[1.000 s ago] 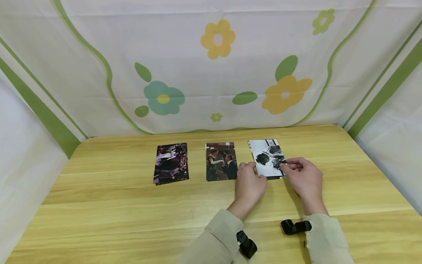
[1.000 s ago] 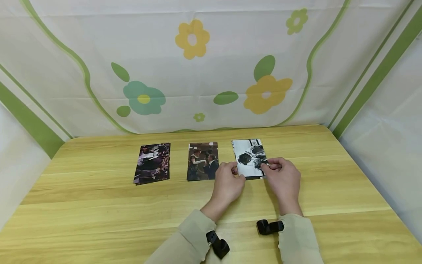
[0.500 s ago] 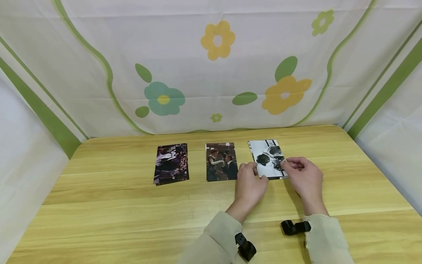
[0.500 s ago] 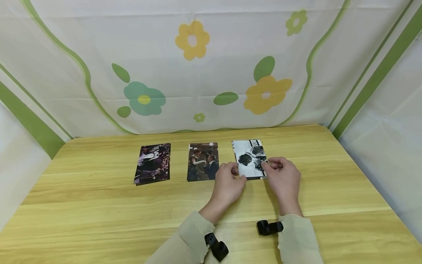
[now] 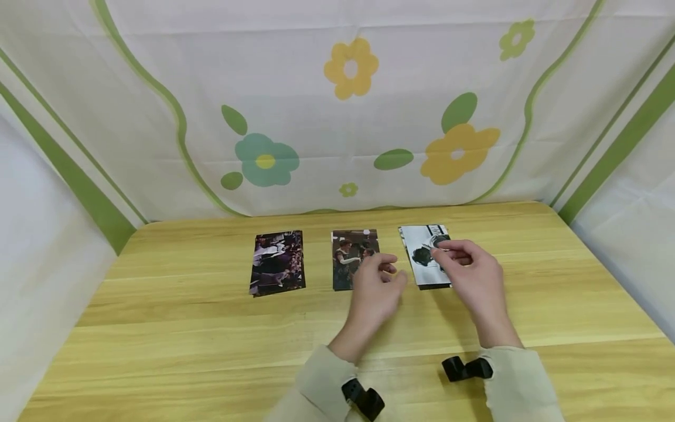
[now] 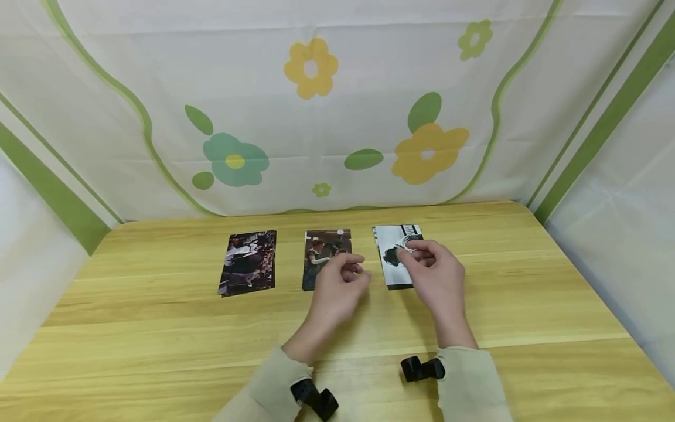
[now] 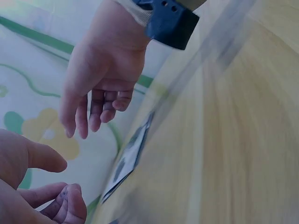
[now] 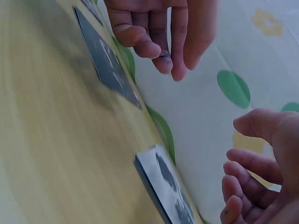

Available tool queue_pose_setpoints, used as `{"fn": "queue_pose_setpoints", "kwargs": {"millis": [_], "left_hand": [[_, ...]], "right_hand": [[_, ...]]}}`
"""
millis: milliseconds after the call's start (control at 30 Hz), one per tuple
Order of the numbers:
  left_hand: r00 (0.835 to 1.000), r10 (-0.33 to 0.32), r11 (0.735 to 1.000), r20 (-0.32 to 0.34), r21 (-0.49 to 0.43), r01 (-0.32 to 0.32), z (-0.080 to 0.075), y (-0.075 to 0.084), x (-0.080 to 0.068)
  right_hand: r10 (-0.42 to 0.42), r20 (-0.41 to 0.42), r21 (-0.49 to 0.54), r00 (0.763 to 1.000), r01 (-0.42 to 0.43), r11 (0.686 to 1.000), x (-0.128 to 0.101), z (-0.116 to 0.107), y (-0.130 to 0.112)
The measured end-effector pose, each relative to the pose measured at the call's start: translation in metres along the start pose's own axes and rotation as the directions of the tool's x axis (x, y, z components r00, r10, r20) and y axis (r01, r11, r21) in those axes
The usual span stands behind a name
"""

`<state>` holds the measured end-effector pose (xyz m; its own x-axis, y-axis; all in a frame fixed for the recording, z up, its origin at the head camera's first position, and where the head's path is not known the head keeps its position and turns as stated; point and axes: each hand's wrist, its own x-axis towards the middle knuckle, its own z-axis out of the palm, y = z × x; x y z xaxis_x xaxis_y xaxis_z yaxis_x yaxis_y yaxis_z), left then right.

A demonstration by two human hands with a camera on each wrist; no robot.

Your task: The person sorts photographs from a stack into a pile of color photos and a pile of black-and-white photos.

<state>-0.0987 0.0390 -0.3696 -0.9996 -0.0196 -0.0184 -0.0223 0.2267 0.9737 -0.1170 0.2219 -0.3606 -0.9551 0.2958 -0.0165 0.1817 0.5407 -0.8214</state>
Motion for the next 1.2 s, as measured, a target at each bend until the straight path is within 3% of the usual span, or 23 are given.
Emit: {"fn": "queue_pose_setpoints", "kwargs": {"millis": [333, 567, 733, 1200], "left_hand": [[0.993, -0.111, 0.994, -0.04, -0.007, 0.111, -0.064, -0.008, -0.008], [0.979, -0.165, 0.986, -0.123, -0.036, 0.162, -0.092, -0.02, -0.02], [0.971, -0.181, 0.983, -0.156, -0.052, 0.175, -0.1, -0.022, -0.024], [0.965, -0.194, 0.981, -0.179, -0.044, 0.189, -0.101, -0.026, -0.023]], "right_hand": [[-0.099, 0.148, 0.004, 0.984, 0.099, 0.995, -0.019, 0.021, -0.023], [-0.12, 0.196, 0.014, 0.973, 0.119, 0.993, -0.025, 0.034, -0.027], [-0.115, 0.214, 0.005, 0.97, 0.117, 0.993, -0.027, 0.038, -0.028], [-0.109, 0.225, 0.006, 0.968, 0.111, 0.994, -0.028, 0.041, -0.028]]}}
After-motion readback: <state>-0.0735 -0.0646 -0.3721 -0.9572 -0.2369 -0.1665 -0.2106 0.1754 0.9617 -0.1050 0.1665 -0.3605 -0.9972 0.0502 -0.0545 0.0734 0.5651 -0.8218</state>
